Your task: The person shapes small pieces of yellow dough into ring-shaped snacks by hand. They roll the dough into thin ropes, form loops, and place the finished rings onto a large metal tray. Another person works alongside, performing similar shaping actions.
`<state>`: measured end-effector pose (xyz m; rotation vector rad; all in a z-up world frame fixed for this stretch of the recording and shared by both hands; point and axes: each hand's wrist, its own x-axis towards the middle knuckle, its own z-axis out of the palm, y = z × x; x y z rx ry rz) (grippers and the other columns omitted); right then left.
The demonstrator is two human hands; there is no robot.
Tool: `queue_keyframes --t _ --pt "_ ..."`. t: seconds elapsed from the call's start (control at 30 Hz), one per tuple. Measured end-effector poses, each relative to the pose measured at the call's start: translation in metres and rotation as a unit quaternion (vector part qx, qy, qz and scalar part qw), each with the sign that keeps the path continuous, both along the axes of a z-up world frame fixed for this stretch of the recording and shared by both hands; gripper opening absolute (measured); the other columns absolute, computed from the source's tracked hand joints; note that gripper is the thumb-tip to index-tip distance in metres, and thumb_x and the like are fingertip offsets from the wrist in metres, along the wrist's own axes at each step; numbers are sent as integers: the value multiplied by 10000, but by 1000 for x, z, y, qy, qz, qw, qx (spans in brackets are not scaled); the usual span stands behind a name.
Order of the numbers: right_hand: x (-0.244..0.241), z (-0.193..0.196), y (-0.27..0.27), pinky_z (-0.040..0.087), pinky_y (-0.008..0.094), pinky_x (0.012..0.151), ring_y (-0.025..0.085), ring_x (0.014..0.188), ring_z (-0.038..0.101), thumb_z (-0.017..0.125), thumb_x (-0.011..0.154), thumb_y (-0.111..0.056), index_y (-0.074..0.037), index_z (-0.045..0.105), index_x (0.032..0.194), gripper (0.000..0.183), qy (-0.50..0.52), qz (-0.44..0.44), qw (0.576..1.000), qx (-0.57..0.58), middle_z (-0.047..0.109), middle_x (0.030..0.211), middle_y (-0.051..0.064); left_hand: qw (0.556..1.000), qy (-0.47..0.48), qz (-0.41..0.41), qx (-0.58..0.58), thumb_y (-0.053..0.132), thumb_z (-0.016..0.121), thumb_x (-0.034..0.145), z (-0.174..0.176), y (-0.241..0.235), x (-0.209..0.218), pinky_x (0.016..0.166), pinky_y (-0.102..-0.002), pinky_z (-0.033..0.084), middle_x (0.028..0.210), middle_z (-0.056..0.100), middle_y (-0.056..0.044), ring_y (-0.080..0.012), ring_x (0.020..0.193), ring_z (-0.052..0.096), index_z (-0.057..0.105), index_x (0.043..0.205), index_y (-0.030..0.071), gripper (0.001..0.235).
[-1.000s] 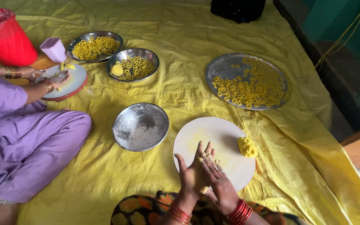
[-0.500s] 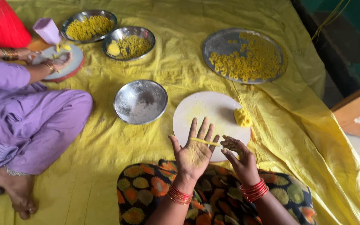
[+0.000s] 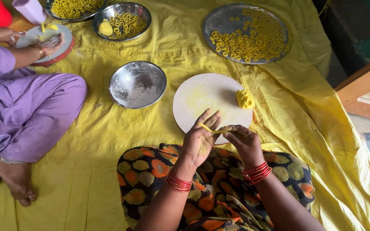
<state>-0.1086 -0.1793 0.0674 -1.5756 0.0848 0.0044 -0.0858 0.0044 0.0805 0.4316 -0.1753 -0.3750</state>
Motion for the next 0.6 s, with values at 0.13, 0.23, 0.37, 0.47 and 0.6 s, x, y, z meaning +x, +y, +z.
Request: queue_keyframes --t 0.13,0.23,0.37,0.47,0.6 --pt "-15 3 -6 582 323 923 175 1003 716 718 893 -34 25 716 1117 232 -20 -14 999 35 770 1079 116 993 38 -9 108 -111 346 812 9 0 -23 1080 -420 525 1467 473 -251 -316 1285 560 270 1530 21 735" --pt "-30 5 -13 568 334 924 184 981 710 717 907 -29 33 718 1115 217 -22 -37 997 66 764 1077 119 990 8 -5 140 -52 412 898 18 3 -41 1070 -420 535 1368 556 -267 -324 1187 631 323 1507 -17 616" --pt "-47 9 -18 579 346 927 196 974 718 717 889 -22 26 708 1100 217 -21 -51 993 101 762 1068 112 987 11 40 158 78 564 972 24 -1 -58 993 -391 585 1246 655 -240 -296 1094 697 417 1455 -33 517" --pt "-55 10 -18 575 350 926 202 982 715 719 888 -11 30 705 1108 225 -36 -41 988 144 759 1076 116 975 38 96 198 141 662 936 20 -7 -61 883 -374 617 1159 700 -214 -276 1023 721 487 1393 -29 518" --pt "-62 11 -14 578 355 914 203 987 712 715 873 -6 21 700 1124 253 -17 -29 985 172 751 1080 116 966 52 140 211 186 738 906 14 -10 -63 824 -366 649 1080 719 -208 -282 961 738 556 1284 -65 489"
